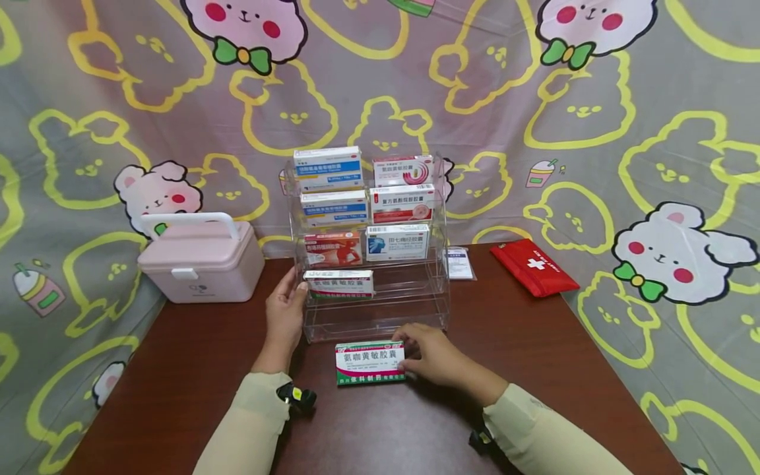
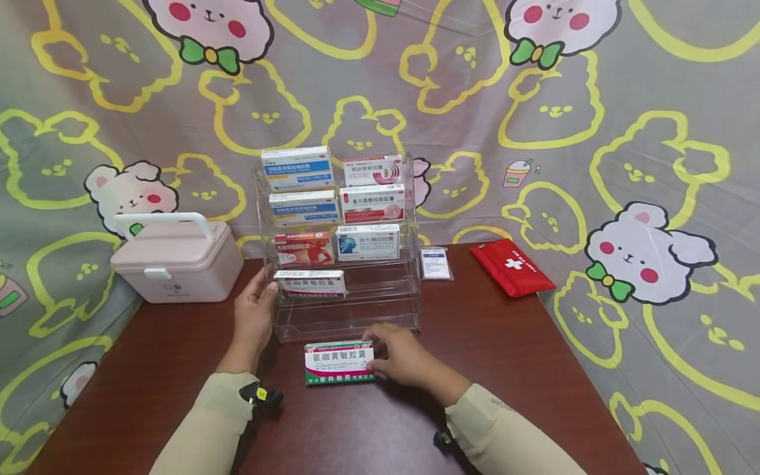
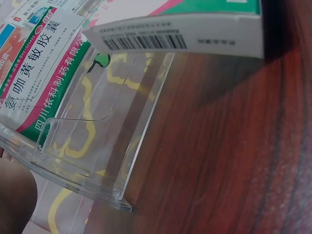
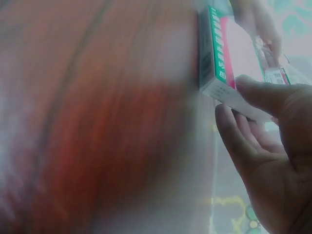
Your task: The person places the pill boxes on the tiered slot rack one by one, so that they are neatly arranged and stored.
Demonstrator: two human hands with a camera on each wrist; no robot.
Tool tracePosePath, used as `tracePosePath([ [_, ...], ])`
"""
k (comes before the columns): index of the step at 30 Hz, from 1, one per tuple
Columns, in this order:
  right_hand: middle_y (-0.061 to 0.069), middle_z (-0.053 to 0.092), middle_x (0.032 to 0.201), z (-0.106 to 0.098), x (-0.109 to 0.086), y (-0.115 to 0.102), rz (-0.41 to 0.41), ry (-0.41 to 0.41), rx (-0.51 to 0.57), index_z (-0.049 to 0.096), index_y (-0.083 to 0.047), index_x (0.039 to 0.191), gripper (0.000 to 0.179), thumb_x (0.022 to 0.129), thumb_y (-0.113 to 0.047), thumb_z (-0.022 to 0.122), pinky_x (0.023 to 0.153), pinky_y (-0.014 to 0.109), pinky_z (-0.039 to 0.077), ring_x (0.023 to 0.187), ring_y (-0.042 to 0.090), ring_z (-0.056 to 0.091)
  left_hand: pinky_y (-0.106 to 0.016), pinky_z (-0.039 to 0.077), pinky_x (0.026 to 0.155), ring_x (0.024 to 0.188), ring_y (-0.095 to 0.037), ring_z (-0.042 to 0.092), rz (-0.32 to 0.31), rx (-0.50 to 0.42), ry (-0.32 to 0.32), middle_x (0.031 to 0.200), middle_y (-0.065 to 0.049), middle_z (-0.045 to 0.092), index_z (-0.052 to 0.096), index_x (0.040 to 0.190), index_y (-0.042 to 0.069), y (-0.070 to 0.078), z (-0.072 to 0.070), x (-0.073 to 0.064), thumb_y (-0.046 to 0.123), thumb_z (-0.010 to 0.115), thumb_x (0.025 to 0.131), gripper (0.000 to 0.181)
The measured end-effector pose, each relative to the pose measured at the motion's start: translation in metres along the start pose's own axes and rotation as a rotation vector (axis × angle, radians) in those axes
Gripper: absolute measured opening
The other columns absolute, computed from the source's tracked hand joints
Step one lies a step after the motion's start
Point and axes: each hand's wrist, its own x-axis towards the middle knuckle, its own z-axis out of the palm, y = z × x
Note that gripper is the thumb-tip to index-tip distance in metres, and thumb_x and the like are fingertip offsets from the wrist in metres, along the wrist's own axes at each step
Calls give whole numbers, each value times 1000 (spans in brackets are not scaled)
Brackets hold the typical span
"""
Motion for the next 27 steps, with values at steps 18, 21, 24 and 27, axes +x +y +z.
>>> tracePosePath([
  [18, 4, 78, 108, -18, -11, 9, -43, 119, 96, 78, -9, 110, 20, 92, -3, 85, 86, 35, 68, 96, 18, 76, -17, 45, 119, 160, -33, 40, 2, 5, -8, 169, -21, 45, 45, 162, -6, 1, -2, -1, -4, 57, 109, 54],
  [21, 4, 78, 107, -24, -11, 9, -71, 130, 121, 78, -9, 108, 18, 93, -2, 84, 84, 34, 68, 94, 17, 76, -17, 45, 119, 160, -33, 41, 1, 5, -6, 169, -21, 46, 45, 162, -6, 2, -2, -2, -5, 57, 109, 54],
  [24, 3, 78, 106, -33, -9, 7, -81, 155, 123, 79, -9, 107, 18, 93, -2, 85, 84, 32, 68, 93, 16, 76, -17, 45, 119, 160, -33, 41, -3, 5, -5, 169, -21, 46, 45, 162, -6, 2, -2, -2, -5, 57, 109, 54],
  [27, 1, 78, 106, -48, -5, 4, -80, 192, 93, 80, -11, 108, 20, 91, -3, 87, 83, 33, 68, 92, 15, 76, -18, 45, 119, 160, -33, 40, -10, 9, -5, 170, -21, 45, 45, 162, -5, 3, -2, -2, -4, 57, 109, 55],
])
